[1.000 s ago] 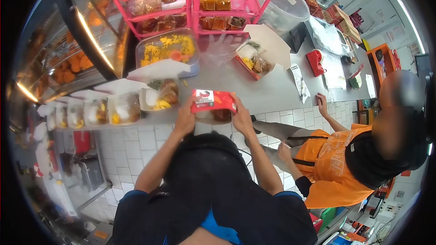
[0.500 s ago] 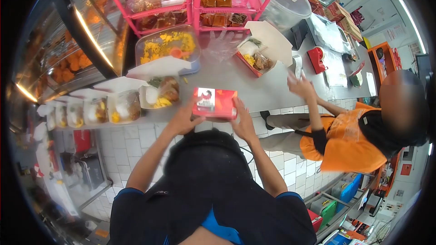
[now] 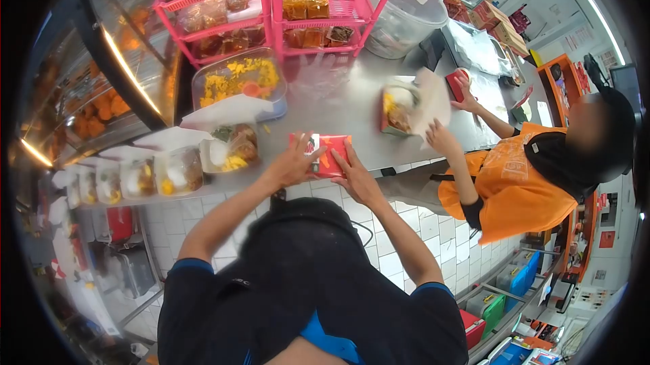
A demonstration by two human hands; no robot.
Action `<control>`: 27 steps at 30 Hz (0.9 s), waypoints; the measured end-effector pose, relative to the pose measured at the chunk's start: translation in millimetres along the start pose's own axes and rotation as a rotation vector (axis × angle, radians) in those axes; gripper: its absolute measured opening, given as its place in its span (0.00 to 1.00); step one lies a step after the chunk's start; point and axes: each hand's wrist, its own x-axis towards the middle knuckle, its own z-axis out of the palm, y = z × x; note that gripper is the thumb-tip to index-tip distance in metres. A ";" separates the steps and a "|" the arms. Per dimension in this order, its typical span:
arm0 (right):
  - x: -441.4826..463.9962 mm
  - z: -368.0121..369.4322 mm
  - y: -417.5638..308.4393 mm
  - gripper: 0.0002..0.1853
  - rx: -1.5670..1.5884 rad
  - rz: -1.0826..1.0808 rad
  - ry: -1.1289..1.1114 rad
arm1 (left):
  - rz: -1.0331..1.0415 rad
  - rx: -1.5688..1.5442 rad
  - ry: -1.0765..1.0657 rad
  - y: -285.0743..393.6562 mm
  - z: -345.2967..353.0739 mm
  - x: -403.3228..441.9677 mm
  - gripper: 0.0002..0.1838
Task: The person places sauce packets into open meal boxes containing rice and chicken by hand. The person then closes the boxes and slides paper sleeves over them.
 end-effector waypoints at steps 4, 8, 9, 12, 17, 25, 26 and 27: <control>6.7 -10.1 14.7 0.39 -0.103 0.067 -0.152 | -0.013 0.024 -0.092 -2.3 -2.5 12.8 0.41; -2.4 11.8 10.8 0.36 -0.107 -0.056 0.079 | -0.060 -0.026 0.015 10.9 -5.7 7.1 0.39; -11.5 8.1 -8.2 0.36 -0.171 -0.009 0.121 | -0.057 -0.026 0.021 16.2 -4.5 4.8 0.40; -4.4 31.7 36.0 0.37 -0.239 -0.046 0.250 | -0.014 -0.042 0.216 12.9 14.3 23.0 0.40; 34.7 -6.8 82.7 0.38 -0.236 -0.022 0.368 | -0.024 -0.001 0.392 39.0 3.0 42.4 0.33; 119.6 76.8 -75.2 0.37 0.394 0.017 0.017 | -0.821 -0.650 0.459 28.1 13.1 -132.0 0.14; 136.3 112.0 -103.0 0.35 0.349 0.017 0.131 | -0.883 -0.639 0.483 27.0 11.6 -147.3 0.13; 145.6 137.2 -113.4 0.33 0.299 0.019 0.242 | -0.947 -0.633 0.508 29.6 9.8 -160.5 0.13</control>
